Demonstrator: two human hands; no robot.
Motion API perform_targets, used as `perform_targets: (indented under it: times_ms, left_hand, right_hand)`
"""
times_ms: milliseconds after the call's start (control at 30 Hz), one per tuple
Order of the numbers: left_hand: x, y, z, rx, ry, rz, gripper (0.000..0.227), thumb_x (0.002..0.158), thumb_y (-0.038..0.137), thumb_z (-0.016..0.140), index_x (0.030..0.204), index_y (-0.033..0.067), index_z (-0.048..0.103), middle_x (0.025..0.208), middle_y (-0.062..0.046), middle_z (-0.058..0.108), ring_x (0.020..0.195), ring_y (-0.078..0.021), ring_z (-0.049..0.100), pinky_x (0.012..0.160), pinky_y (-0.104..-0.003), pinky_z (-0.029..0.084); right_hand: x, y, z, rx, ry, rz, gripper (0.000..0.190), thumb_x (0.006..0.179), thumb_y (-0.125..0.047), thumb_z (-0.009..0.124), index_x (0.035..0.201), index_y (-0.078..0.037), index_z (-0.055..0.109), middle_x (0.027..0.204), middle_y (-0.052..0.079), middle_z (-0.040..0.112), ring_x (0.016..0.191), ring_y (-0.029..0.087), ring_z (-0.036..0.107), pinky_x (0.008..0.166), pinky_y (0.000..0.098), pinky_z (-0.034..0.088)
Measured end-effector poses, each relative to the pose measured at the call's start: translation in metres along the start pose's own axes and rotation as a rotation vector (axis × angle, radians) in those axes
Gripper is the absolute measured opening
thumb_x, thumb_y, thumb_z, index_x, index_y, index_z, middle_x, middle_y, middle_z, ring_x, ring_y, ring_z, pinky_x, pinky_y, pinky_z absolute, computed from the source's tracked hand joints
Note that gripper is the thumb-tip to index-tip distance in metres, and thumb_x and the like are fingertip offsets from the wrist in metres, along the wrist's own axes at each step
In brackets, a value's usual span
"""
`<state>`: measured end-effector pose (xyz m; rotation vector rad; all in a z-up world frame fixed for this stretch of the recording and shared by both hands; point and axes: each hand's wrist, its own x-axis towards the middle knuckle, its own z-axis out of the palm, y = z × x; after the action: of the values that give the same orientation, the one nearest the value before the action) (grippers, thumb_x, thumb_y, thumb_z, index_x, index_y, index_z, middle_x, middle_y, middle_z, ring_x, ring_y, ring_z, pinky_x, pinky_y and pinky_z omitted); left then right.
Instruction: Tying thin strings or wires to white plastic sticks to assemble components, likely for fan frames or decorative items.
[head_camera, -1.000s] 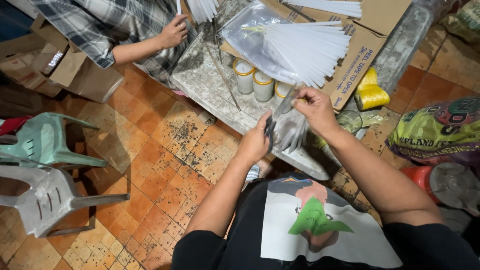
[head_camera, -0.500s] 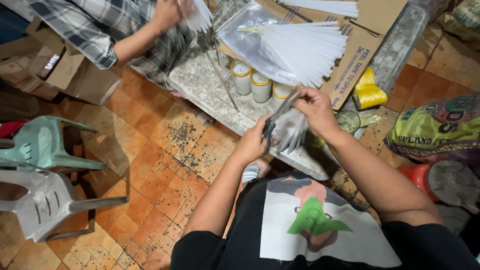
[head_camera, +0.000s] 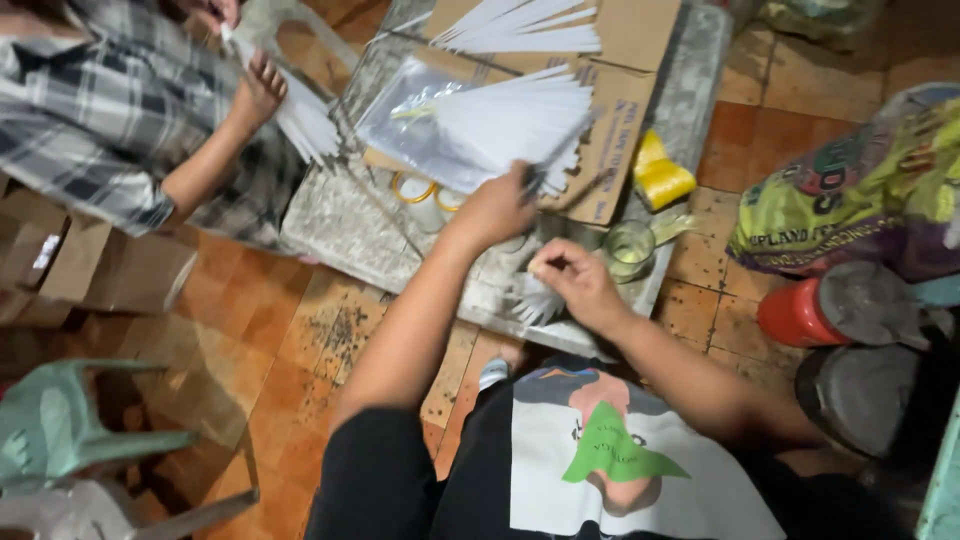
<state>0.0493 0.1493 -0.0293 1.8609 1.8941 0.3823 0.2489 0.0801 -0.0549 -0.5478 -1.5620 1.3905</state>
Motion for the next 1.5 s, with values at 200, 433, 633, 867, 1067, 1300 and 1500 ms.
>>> perform_targets:
  times_ms: [200, 433, 633, 867, 1067, 1300, 1500]
  left_hand:
    - [0.179, 0.037, 0.119, 0.024, 0.025, 0.017, 0.055, 0.077, 0.03, 0.073, 0.121, 0.0125, 0.045, 0.099, -0.023, 0.071, 0.101, -0.0478, 0.073, 0.089, -0.055, 0.06]
    - [0.209, 0.042, 0.158, 0.064, 0.082, -0.071, 0.039, 0.1, 0.024, 0.041, 0.128, 0.0029, 0.058, 0.11, -0.023, 0.075, 0.111, -0.0425, 0.072, 0.095, -0.057, 0.057]
    - [0.241, 0.027, 0.212, 0.058, -0.044, -0.253, 0.042, 0.098, 0.021, 0.047, 0.12, -0.0082, 0.067, 0.11, -0.029, 0.071, 0.108, -0.0524, 0.069, 0.08, -0.072, 0.053]
    - [0.168, 0.049, 0.135, 0.337, -0.099, 0.088, 0.032, 0.096, 0.021, 0.054, 0.108, 0.0024, 0.077, 0.103, -0.02, 0.075, 0.106, -0.0428, 0.073, 0.087, -0.062, 0.056]
    - [-0.019, 0.044, -0.008, -0.38, -0.242, 0.347, 0.034, 0.093, 0.007, 0.053, 0.12, -0.0049, 0.071, 0.112, -0.031, 0.071, 0.113, -0.0499, 0.063, 0.104, -0.061, 0.046]
    - [-0.101, 0.015, 0.032, -0.627, 0.226, 0.318, 0.023, 0.086, 0.018, 0.083, 0.104, 0.0062, 0.075, 0.108, -0.01, 0.074, 0.112, -0.0347, 0.07, 0.097, -0.048, 0.056]
    - [-0.119, 0.008, 0.023, -0.861, 0.172, 0.247, 0.012, 0.089, 0.017, 0.083, 0.095, 0.01, 0.074, 0.088, 0.001, 0.072, 0.091, -0.0103, 0.067, 0.093, -0.035, 0.054]
  right_hand:
    - [-0.023, 0.013, -0.001, 0.063, 0.047, 0.036, 0.007, 0.096, -0.002, 0.069, 0.103, -0.002, 0.071, 0.09, 0.007, 0.067, 0.087, 0.013, 0.061, 0.087, 0.0336, 0.052]
    - [-0.048, 0.013, -0.007, 0.116, 0.094, -0.01, 0.002, 0.098, -0.001, 0.067, 0.099, 0.001, 0.067, 0.089, 0.012, 0.064, 0.083, 0.016, 0.06, 0.08, 0.0355, 0.051]
    - [-0.058, 0.004, 0.001, 0.143, 0.103, -0.029, 0.003, 0.098, -0.001, 0.067, 0.101, 0.001, 0.067, 0.088, 0.009, 0.061, 0.084, 0.015, 0.055, 0.08, 0.0342, 0.048]
    - [-0.051, 0.005, -0.009, 0.042, 0.157, -0.033, 0.003, 0.096, -0.001, 0.069, 0.099, 0.001, 0.069, 0.09, 0.011, 0.065, 0.086, 0.016, 0.059, 0.081, 0.0344, 0.049]
    - [-0.01, -0.022, -0.027, -0.226, 0.174, -0.176, 0.004, 0.096, -0.003, 0.072, 0.099, 0.0, 0.071, 0.096, 0.014, 0.069, 0.093, 0.024, 0.066, 0.089, 0.0399, 0.05]
    - [0.022, -0.054, -0.009, -0.329, -0.042, -0.172, 0.008, 0.096, -0.013, 0.074, 0.102, -0.008, 0.076, 0.115, 0.014, 0.052, 0.092, 0.031, 0.066, 0.095, 0.0467, 0.051]
    - [0.032, -0.028, -0.014, -0.331, -0.104, -0.195, 0.011, 0.094, -0.019, 0.077, 0.105, -0.016, 0.079, 0.119, 0.007, 0.047, 0.104, 0.02, 0.06, 0.103, 0.0354, 0.045]
